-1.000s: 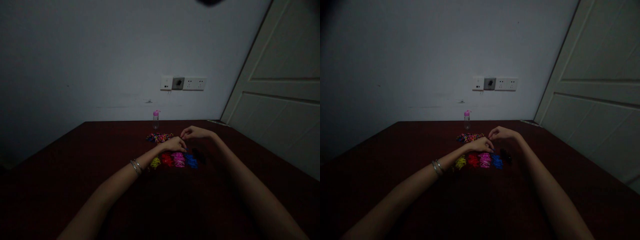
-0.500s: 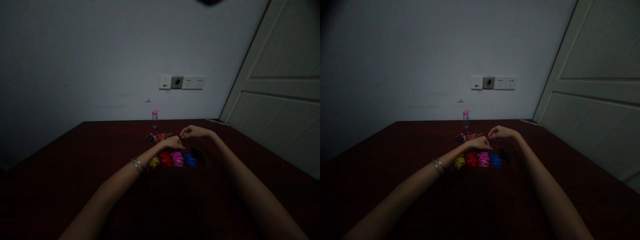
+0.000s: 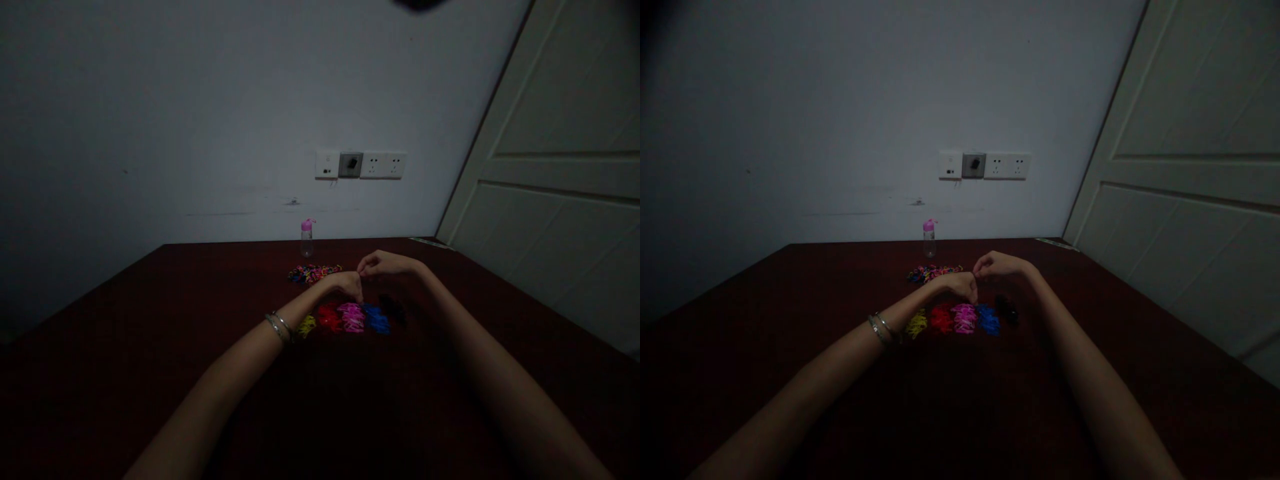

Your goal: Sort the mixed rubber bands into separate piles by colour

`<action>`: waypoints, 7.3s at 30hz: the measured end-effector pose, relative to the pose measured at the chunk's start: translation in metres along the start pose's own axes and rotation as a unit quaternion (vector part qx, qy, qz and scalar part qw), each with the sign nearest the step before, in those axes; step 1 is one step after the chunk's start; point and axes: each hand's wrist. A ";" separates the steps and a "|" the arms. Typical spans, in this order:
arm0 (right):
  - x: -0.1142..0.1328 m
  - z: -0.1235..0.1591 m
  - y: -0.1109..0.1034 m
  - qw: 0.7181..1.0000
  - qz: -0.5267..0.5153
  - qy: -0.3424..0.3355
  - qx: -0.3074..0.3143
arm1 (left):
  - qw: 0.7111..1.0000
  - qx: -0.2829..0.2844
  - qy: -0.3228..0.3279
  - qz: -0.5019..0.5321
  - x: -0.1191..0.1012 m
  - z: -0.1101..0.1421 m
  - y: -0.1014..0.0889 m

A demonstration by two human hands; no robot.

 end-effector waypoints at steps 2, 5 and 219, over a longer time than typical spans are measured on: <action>0.000 0.000 0.000 1.000 0.002 0.006 -0.002 | 1.000 -0.010 0.000 -0.010 -0.001 -0.003 0.002; 0.000 0.000 0.000 1.000 0.002 0.012 -0.003 | 1.000 -0.011 0.011 -0.006 -0.001 -0.007 0.004; 0.028 -0.011 0.056 0.975 -0.053 -0.129 -0.174 | 0.793 -0.595 -0.069 0.111 0.144 0.071 -0.061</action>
Point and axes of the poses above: each hand's wrist, its own z-axis away from the middle knuckle, its own y-axis out of the palm, x = y × z, and after that the axes turned 10 degrees about -x, right-handed
